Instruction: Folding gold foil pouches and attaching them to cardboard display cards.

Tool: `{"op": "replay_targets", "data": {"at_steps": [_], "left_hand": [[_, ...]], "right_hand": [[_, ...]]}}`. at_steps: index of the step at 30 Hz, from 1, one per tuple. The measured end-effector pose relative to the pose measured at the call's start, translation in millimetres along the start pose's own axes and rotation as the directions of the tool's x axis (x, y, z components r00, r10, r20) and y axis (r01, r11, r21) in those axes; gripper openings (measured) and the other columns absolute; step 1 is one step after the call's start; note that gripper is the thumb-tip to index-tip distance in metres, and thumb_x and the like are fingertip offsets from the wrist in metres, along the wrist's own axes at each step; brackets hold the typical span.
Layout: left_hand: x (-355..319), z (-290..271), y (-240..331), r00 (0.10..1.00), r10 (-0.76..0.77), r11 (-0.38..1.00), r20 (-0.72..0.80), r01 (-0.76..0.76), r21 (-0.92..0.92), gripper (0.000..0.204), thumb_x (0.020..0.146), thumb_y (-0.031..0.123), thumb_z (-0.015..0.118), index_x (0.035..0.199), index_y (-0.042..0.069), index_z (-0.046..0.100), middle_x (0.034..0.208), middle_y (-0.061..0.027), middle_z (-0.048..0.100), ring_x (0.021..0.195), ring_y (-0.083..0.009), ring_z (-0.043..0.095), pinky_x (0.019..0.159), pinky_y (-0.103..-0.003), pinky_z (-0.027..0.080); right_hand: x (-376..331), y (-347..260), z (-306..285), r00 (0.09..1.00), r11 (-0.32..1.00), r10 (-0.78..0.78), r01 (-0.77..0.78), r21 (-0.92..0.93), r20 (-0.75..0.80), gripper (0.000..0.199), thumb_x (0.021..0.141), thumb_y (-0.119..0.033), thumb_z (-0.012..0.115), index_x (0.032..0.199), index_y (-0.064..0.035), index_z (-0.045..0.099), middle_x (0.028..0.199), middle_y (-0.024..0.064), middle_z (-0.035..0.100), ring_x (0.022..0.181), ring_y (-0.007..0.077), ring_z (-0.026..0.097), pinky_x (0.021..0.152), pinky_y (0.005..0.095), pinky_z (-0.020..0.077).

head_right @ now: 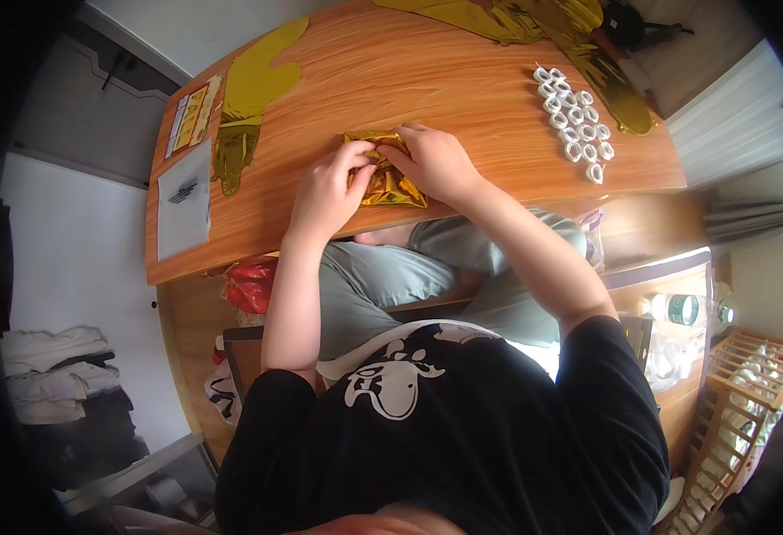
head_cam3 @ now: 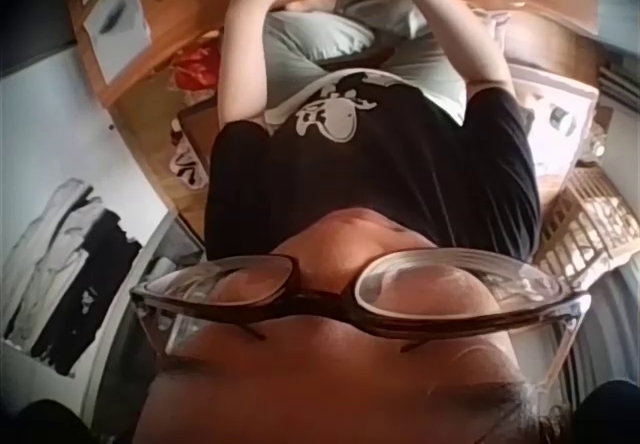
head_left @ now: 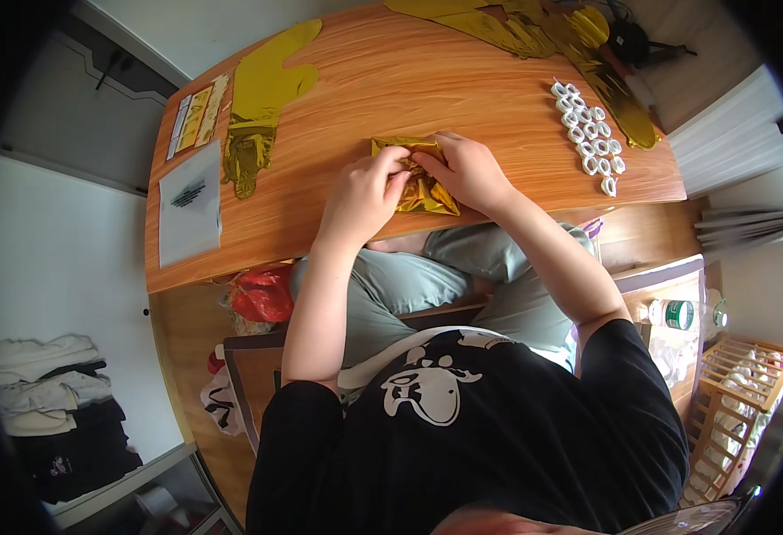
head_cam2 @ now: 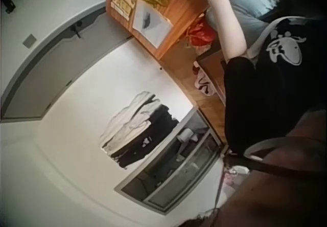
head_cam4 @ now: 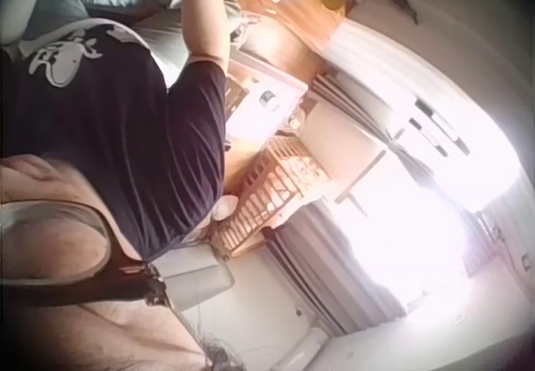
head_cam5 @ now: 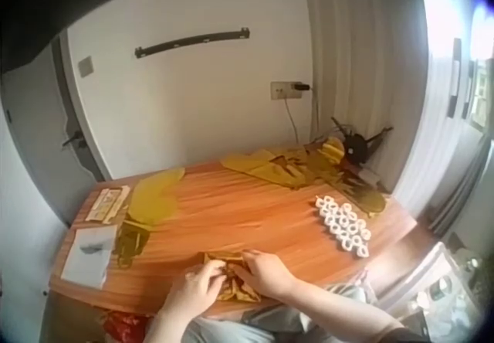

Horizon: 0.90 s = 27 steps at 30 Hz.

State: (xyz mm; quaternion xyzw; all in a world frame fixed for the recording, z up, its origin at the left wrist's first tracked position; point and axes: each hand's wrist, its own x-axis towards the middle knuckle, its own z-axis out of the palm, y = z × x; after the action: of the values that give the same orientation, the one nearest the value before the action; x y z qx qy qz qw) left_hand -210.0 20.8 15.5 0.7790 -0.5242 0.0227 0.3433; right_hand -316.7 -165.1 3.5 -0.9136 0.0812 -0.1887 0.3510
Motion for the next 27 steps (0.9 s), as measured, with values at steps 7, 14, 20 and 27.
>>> {"op": "replay_targets", "data": {"at_steps": [7,14,20,27], "left_hand": [[-28.9,-12.4,-13.7,0.958,-0.201,0.967,-0.204,0.161,-0.199,0.023,0.094,0.019,0.076,0.112,0.007,0.067,0.097,-0.0104,0.073,0.099,-0.0253,0.071,0.082,-0.036,0.055],[-39.8,-22.9,-3.6,0.909,-0.416,0.906,-0.001,0.414,-0.086,0.024,0.089,0.022,0.082,0.085,0.002,0.071,0.081,-0.0084,0.068,0.07,-0.0185,0.064,0.067,-0.033,0.052],[-36.2,-26.7,-3.2,0.917,-0.391,0.918,0.083,0.395,-0.041,0.02,0.09,0.019,0.08,0.089,0.0,0.071,0.082,-0.008,0.07,0.071,-0.0171,0.065,0.067,-0.032,0.051],[-42.2,-12.4,-7.0,0.928,-0.367,0.919,-0.06,0.352,-0.176,0.02,0.089,0.01,0.077,0.108,0.002,0.077,0.088,-0.0074,0.073,0.072,-0.0167,0.069,0.068,-0.03,0.056]], "right_hand": [[0.2,1.3,4.3,0.998,0.999,-0.039,0.038,-0.031,-0.055,0.031,0.101,-0.032,0.065,0.098,-0.002,0.069,0.097,0.0188,0.07,0.091,0.0403,0.068,0.08,0.0479,0.0548],[0.8,0.2,4.2,1.0,1.0,-0.004,0.003,-0.027,-0.019,0.03,0.101,-0.032,0.064,0.1,-0.0021,0.07,0.098,0.0186,0.07,0.093,0.0404,0.068,0.082,0.0479,0.0543],[0.1,-2.5,3.3,0.999,0.999,-0.037,0.037,-0.028,-0.016,0.031,0.102,-0.032,0.063,0.101,-0.0023,0.069,0.099,0.0182,0.069,0.091,0.0405,0.068,0.08,0.0477,0.0544],[0.1,-1.6,3.2,0.999,0.997,-0.046,0.045,-0.065,-0.011,0.031,0.102,-0.033,0.064,0.103,-0.0028,0.07,0.1,0.018,0.07,0.091,0.04,0.068,0.08,0.0474,0.0549]]}}
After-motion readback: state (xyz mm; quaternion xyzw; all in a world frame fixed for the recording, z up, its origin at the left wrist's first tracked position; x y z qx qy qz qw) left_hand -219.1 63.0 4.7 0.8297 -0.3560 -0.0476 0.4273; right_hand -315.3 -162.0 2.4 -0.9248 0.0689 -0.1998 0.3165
